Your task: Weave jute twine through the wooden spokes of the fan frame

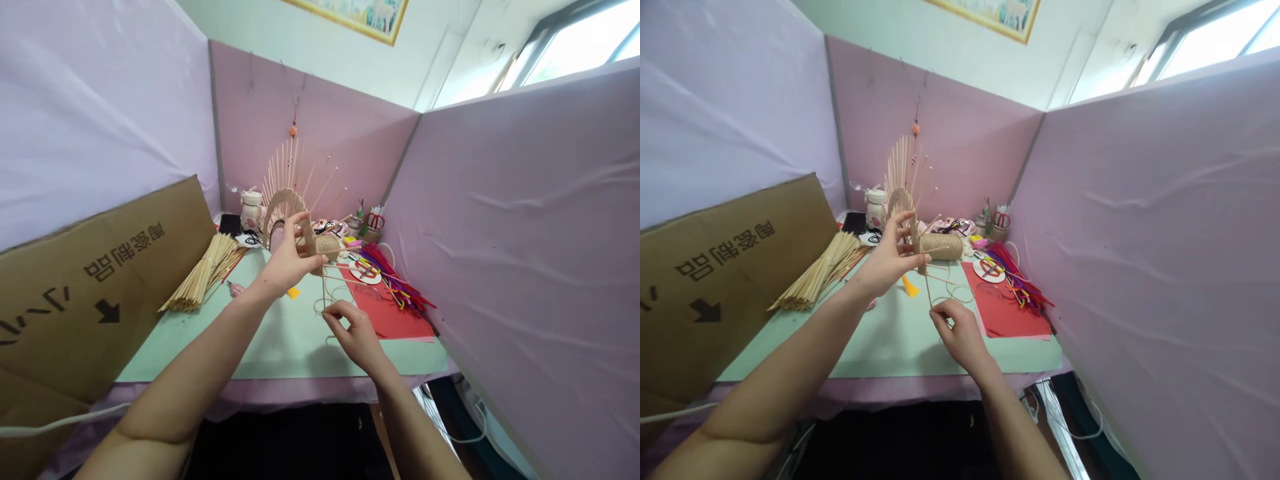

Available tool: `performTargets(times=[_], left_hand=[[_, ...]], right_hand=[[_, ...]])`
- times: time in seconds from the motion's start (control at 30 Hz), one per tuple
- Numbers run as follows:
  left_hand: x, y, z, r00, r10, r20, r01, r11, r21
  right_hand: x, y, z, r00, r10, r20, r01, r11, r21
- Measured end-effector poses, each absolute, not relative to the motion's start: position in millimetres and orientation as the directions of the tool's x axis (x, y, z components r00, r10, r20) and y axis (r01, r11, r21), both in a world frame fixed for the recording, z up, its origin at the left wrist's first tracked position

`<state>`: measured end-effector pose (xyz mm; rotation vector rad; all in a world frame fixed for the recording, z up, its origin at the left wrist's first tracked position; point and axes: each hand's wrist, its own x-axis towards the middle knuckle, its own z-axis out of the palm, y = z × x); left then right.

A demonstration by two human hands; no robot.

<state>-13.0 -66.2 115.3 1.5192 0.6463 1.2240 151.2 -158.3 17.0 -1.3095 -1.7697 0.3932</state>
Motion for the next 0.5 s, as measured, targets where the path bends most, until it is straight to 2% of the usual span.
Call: performTargets(times=[0.13, 0.23, 0.37, 0.5], left_hand=[[-13, -63, 119, 0.305, 0.879, 0.366, -0.191, -0.319, 0.928], [-12, -61, 120, 0.308, 0.876, 0.371, -0.184, -0.328, 0.927], [-11, -59, 121, 0.305, 0.872, 0.382, -0.182, -0.340, 0.922], [-12, -56, 127, 0.309, 0.873, 0.377, -0.198, -0.329, 0.923]], right_hand=[[150, -147, 27, -0.072, 0.908, 0.412, 0.500, 0.390, -0.773], [138, -137, 38, 0.071, 0.893, 0.445, 0.273, 0.412, -0.869], [113, -126, 46, 0.239, 0.891, 0.386, -0.015, 0.401, -0.916], [95, -128, 52, 0.402, 0.815, 0.417, 0.017, 0.449, -0.893]])
